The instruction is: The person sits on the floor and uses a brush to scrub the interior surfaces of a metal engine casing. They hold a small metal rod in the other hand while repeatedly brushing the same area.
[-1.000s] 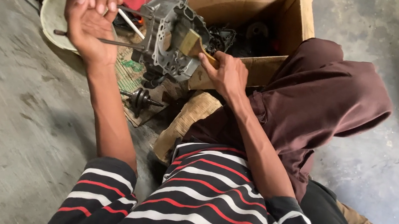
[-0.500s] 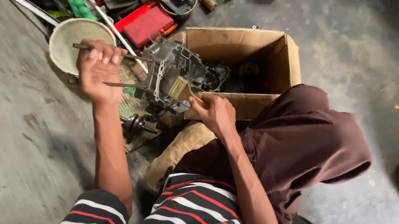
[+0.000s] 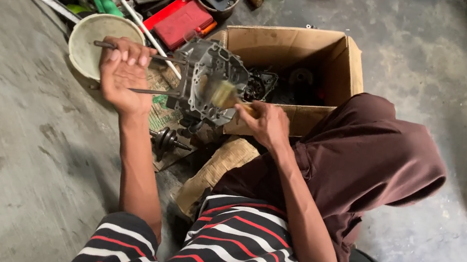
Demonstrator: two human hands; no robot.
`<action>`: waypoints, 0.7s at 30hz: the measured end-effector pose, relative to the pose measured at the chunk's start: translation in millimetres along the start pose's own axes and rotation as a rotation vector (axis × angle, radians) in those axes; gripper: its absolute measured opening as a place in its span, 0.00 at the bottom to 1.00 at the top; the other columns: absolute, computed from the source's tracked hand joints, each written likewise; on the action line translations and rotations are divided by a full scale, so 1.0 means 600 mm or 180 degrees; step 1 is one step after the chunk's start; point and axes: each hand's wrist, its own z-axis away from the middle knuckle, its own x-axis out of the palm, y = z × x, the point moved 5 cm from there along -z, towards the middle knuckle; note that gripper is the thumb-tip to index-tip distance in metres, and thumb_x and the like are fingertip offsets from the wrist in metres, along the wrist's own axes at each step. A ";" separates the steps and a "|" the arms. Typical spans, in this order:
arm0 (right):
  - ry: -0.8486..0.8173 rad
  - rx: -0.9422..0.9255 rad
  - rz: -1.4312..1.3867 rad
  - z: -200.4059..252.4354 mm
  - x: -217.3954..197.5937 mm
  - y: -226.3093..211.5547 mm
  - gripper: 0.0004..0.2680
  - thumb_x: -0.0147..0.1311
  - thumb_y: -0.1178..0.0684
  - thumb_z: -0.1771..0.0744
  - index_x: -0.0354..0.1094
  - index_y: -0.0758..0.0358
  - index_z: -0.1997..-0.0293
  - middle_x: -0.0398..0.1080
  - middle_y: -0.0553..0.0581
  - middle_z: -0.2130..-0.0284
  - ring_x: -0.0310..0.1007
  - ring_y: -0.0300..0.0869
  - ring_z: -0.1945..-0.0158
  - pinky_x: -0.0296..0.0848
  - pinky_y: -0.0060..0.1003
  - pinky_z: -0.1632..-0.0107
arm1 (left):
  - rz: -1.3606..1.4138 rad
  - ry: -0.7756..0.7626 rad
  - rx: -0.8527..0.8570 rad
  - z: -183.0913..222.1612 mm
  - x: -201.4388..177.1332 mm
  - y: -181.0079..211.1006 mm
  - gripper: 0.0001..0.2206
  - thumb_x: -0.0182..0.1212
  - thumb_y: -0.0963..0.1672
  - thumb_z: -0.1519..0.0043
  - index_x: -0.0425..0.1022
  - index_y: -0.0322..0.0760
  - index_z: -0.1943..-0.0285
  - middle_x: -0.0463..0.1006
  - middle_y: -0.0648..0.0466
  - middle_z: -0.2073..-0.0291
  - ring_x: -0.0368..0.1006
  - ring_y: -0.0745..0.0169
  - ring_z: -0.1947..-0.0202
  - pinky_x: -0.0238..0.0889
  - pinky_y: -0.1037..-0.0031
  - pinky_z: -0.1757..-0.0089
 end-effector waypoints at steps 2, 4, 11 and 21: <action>-0.0036 -0.0120 -0.0164 -0.005 0.016 0.007 0.18 0.56 0.30 0.37 0.74 0.56 0.69 0.73 0.67 0.77 0.77 0.66 0.65 0.72 0.56 0.60 | -0.0007 0.0011 -0.0025 -0.001 0.005 0.007 0.09 0.48 0.49 0.35 0.56 0.46 0.63 0.53 0.60 0.73 0.62 0.65 0.67 0.75 0.62 0.46; -0.0101 -0.0256 -0.0326 -0.007 0.025 0.013 0.18 0.56 0.31 0.37 0.74 0.56 0.70 0.74 0.66 0.77 0.77 0.66 0.65 0.72 0.56 0.61 | -0.0033 0.0052 -0.0040 0.000 0.004 0.012 0.09 0.48 0.49 0.36 0.56 0.46 0.63 0.53 0.60 0.73 0.62 0.64 0.67 0.75 0.62 0.46; -0.0013 -0.0270 -0.0107 0.002 0.011 -0.017 0.17 0.55 0.31 0.35 0.73 0.54 0.68 0.74 0.67 0.77 0.78 0.66 0.64 0.74 0.54 0.60 | 0.0067 0.0164 -0.0074 -0.007 0.002 0.016 0.10 0.48 0.50 0.36 0.58 0.44 0.63 0.54 0.59 0.73 0.62 0.64 0.66 0.76 0.61 0.45; -0.0038 -0.0526 -0.0256 0.013 0.019 -0.022 0.15 0.58 0.33 0.37 0.69 0.52 0.70 0.73 0.61 0.77 0.78 0.62 0.64 0.74 0.53 0.62 | 0.0092 0.0227 -0.0130 -0.001 -0.015 0.014 0.11 0.47 0.50 0.36 0.60 0.40 0.62 0.57 0.57 0.73 0.64 0.61 0.64 0.76 0.59 0.44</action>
